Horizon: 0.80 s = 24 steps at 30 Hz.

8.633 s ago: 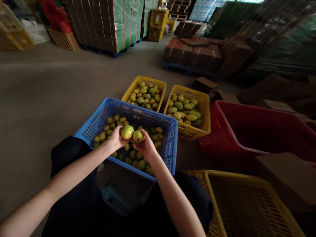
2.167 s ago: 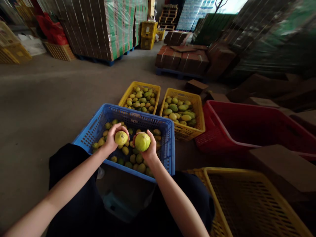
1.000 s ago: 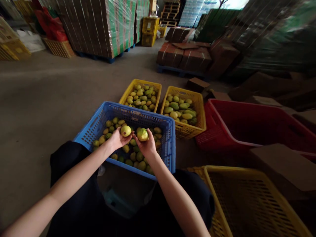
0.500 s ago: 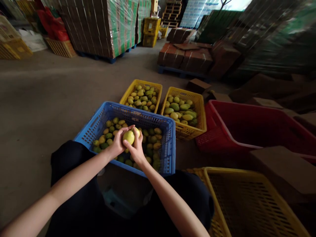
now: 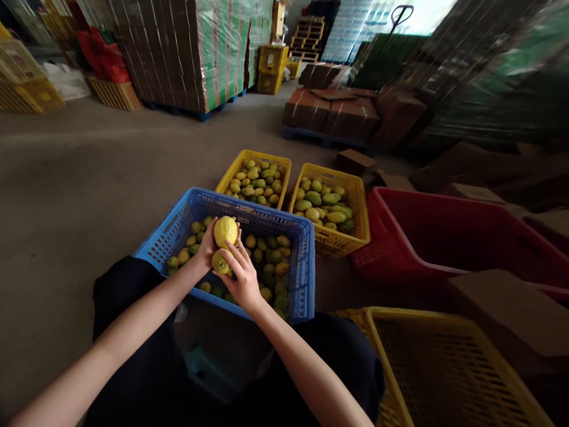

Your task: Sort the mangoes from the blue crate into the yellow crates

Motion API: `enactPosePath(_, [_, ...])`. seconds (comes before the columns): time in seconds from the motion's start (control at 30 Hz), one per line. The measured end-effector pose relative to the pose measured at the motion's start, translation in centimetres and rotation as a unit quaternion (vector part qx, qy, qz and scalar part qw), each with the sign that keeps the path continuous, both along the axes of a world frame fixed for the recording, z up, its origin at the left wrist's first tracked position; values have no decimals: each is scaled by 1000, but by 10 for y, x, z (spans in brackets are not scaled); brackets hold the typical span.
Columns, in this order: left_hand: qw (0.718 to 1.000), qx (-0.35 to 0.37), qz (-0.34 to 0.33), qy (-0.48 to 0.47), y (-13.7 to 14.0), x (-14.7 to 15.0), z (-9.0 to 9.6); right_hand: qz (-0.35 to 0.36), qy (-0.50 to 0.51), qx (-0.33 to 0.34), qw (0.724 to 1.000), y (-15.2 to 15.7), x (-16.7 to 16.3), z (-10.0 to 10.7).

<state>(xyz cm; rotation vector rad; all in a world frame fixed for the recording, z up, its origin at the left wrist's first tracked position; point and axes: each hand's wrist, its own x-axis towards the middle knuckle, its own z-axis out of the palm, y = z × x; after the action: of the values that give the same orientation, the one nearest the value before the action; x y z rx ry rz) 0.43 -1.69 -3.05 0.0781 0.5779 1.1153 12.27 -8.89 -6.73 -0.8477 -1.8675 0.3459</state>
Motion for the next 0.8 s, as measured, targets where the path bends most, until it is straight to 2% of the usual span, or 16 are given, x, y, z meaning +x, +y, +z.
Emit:
enactPosePath(0.1, [998, 45, 42, 11, 4, -13, 6, -11, -3, 26, 1000, -2, 4, 6])
enactPosePath(0.2, [986, 127, 73, 86, 4, -22, 15, -66, 12, 13, 998, -3, 9, 15])
enactPosePath(0.27, [963, 203, 87, 154, 1, -25, 21, -109, 14, -5, 994, -1, 11, 21])
enactPosePath(0.4, [893, 346, 92, 273, -12, -23, 27, -155, -1, -12, 988, 4, 16, 26])
enactPosePath(0.47, [865, 382, 82, 316, -18, -22, 28, -158, -6, 3, 987, 7, 18, 27])
enactPosePath(0.53, [851, 396, 74, 338, -20, -21, 28, -154, -7, 19, 988, 8, 21, 27])
enactPosePath(0.6, [856, 391, 76, 330, -20, -20, 28, -147, 3, 18, 989, 9, 23, 27])
enactPosePath(0.67, [889, 344, 77, 293, -18, -17, 29, -136, 23, -20, 990, 9, 23, 28])
enactPosePath(0.73, [943, 238, 59, 226, -16, -13, 30, -111, 73, -106, 986, 11, 21, 30])
enactPosePath(0.8, [984, 107, 32, 138, -13, -9, 30, -75, 158, -219, 960, 13, 19, 31])
